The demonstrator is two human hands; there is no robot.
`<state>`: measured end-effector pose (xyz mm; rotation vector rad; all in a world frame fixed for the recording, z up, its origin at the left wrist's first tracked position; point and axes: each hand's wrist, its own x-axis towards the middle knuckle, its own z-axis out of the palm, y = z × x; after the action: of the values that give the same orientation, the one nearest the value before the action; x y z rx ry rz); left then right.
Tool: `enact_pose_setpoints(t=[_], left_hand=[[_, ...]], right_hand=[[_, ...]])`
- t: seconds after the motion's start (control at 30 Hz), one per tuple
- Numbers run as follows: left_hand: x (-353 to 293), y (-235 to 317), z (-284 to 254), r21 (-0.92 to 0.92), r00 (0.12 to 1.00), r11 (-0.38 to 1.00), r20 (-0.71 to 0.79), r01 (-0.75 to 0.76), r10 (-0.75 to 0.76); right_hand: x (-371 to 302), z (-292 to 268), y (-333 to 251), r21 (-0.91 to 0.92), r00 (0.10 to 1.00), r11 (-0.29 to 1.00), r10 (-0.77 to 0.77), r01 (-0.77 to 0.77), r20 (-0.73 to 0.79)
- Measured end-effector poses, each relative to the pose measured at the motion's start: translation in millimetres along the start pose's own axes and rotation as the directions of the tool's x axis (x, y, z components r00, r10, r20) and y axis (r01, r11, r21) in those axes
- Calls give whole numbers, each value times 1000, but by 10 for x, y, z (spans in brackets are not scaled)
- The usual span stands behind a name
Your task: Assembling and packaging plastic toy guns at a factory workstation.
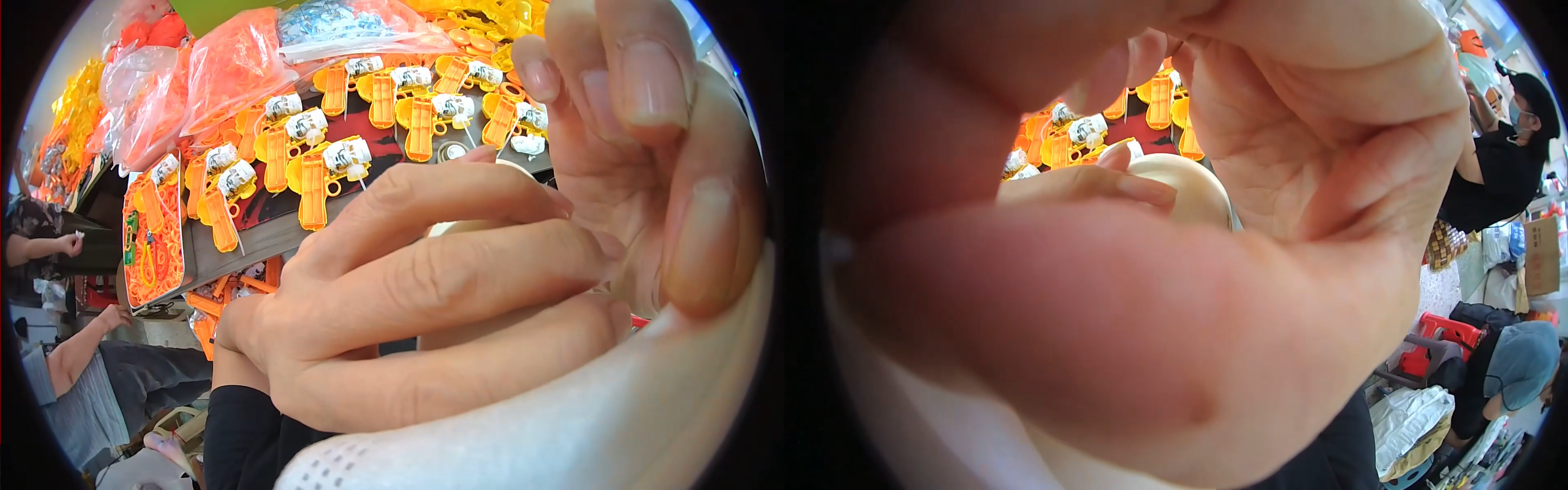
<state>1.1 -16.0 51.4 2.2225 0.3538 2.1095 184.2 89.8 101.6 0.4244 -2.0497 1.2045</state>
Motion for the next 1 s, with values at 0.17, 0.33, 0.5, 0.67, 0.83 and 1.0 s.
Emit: enact_pose_setpoints(t=[0.17,0.33,0.5,0.67,0.83,1.0], left_hand=[[56,125,-80,28,998,998,27,-50,49],[186,106,-119,32,993,994,46,-108,106],[280,147,-228,34,984,985,66,-168,166],[379,264,-235,38,967,969,88,-245,240],[511,207,-203,39,949,952,102,-305,300],[562,227,-321,57,929,931,109,-361,353]], right_hand=[[129,27,-90,-4,999,999,-44,44,25],[247,2,-227,-29,996,997,-74,75,48],[359,-34,-351,-57,992,993,-104,108,72],[475,-4,-564,-93,984,984,-142,152,107],[541,-58,-654,-134,976,973,-170,188,138],[678,-70,-678,-164,963,959,-200,229,180]])
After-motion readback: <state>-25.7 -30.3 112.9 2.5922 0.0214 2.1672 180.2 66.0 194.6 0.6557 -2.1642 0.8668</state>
